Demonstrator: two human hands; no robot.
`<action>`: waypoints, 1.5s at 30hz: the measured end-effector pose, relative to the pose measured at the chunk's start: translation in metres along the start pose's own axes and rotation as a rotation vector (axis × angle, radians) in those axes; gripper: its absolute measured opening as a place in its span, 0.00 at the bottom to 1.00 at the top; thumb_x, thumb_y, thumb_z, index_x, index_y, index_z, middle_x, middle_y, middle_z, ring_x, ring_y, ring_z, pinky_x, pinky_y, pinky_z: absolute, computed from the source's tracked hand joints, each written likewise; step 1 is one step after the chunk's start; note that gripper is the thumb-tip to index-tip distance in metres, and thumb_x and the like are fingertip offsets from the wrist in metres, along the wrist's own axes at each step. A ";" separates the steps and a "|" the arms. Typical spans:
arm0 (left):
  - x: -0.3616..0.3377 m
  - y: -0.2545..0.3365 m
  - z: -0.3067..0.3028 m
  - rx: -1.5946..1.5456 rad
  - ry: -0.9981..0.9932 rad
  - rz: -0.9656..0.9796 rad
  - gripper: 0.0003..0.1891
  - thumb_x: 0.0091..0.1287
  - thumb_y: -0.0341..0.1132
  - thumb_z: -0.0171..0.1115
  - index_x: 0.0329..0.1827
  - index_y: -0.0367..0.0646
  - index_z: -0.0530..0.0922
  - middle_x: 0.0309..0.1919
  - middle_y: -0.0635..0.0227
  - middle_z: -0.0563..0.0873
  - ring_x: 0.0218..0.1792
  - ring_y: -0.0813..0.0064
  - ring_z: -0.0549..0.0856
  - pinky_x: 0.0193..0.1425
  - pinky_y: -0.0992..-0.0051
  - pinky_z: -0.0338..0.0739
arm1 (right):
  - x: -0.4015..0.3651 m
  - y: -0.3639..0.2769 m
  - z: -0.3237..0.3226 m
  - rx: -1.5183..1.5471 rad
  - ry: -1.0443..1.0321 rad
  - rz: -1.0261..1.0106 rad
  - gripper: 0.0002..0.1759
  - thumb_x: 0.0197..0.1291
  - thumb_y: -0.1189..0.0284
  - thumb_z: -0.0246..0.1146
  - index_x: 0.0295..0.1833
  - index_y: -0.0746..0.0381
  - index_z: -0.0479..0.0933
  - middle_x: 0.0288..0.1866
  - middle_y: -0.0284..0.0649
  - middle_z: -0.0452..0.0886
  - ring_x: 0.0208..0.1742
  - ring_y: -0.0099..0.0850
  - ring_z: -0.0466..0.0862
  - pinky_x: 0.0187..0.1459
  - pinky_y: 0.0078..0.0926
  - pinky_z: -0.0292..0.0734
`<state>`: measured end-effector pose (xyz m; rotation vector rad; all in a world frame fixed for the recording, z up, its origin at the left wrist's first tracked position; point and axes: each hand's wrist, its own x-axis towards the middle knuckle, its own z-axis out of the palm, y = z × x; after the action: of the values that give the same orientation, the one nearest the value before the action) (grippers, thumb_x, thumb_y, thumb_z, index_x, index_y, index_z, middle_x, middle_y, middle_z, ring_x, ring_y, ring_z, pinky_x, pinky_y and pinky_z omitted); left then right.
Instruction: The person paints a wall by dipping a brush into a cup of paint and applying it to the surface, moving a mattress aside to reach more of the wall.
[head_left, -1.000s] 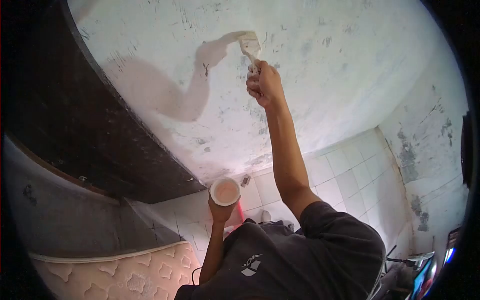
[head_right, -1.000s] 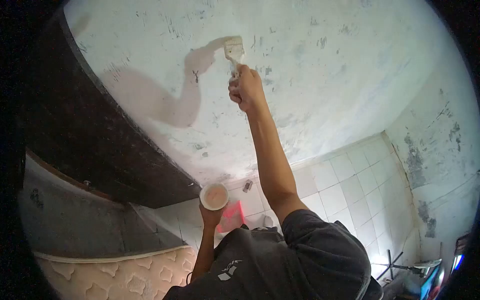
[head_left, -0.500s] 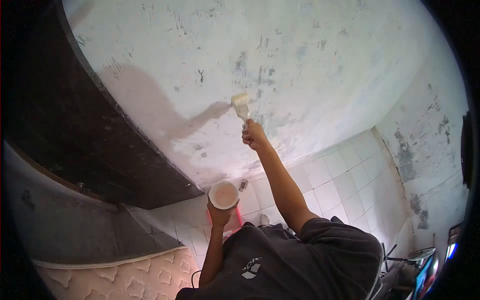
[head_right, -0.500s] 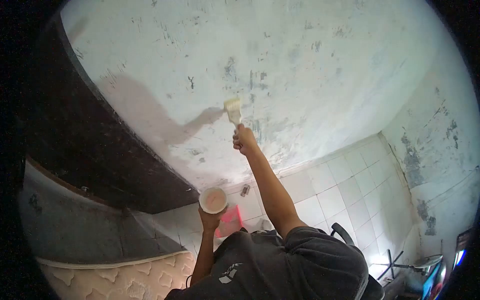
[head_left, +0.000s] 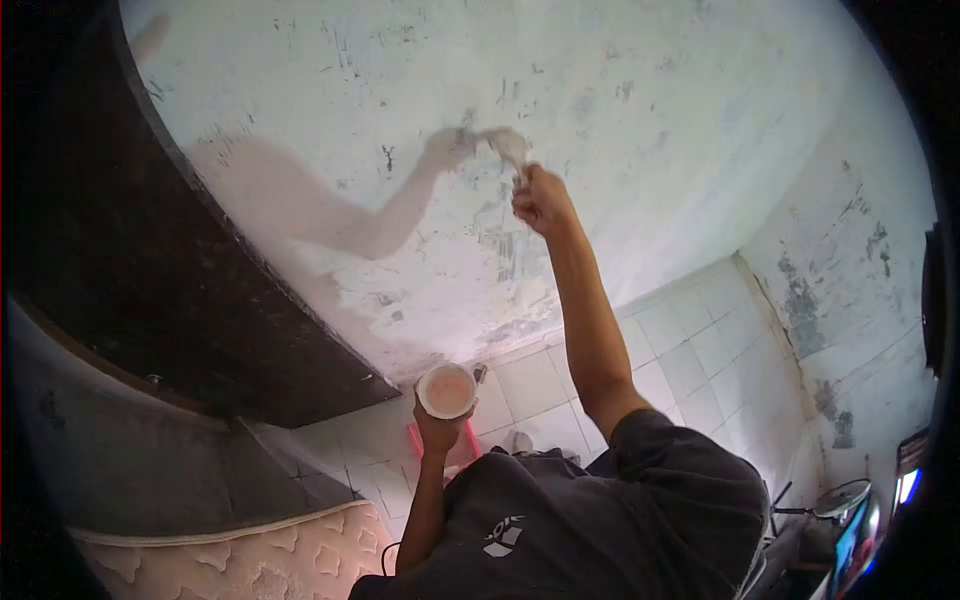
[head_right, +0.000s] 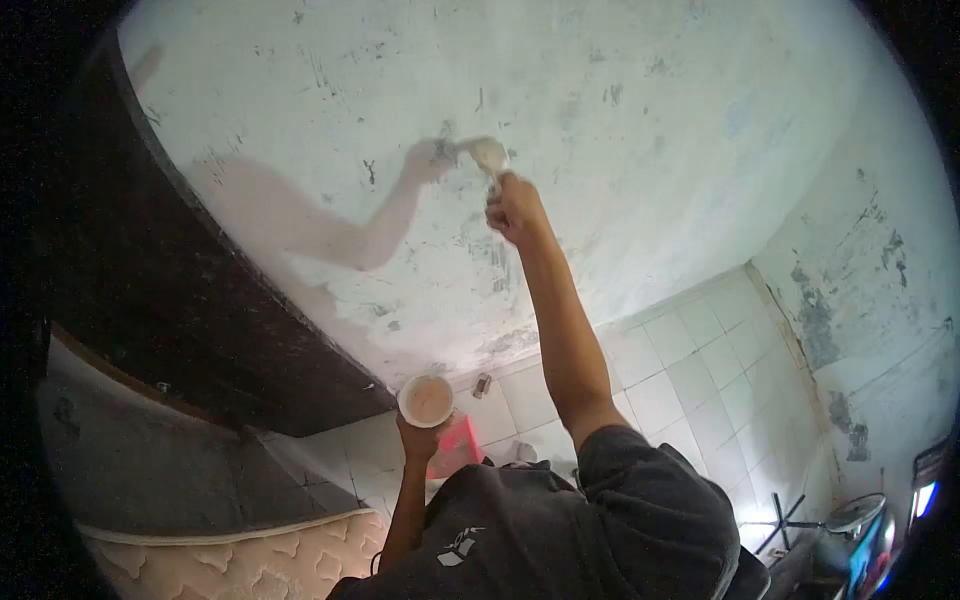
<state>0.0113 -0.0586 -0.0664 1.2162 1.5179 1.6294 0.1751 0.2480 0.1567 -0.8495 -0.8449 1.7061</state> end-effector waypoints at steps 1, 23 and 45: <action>0.000 0.006 0.001 -0.010 -0.001 0.013 0.32 0.44 0.30 0.82 0.53 0.37 0.76 0.48 0.61 0.85 0.48 0.67 0.84 0.55 0.67 0.79 | -0.001 -0.015 0.012 -0.018 -0.010 -0.015 0.12 0.66 0.65 0.46 0.29 0.58 0.62 0.16 0.27 0.56 0.12 0.20 0.52 0.12 0.22 0.47; -0.004 0.012 -0.019 0.049 -0.071 -0.026 0.40 0.42 0.33 0.84 0.60 0.38 0.72 0.54 0.60 0.82 0.55 0.65 0.82 0.60 0.64 0.77 | 0.004 0.046 -0.019 -0.065 0.003 0.045 0.15 0.67 0.62 0.49 0.27 0.56 0.61 0.16 0.28 0.58 0.11 0.20 0.55 0.12 0.23 0.48; 0.061 0.105 0.000 -0.183 -0.362 0.155 0.52 0.37 0.35 0.85 0.68 0.43 0.63 0.62 0.65 0.67 0.64 0.68 0.71 0.66 0.66 0.70 | -0.167 0.141 -0.036 -0.178 -0.118 0.082 0.10 0.64 0.73 0.62 0.43 0.65 0.68 0.24 0.33 0.73 0.16 0.19 0.71 0.16 0.17 0.66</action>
<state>0.0028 -0.0223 0.0491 1.4600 1.0522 1.5044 0.1808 0.0586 0.0430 -0.9200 -1.0671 1.7857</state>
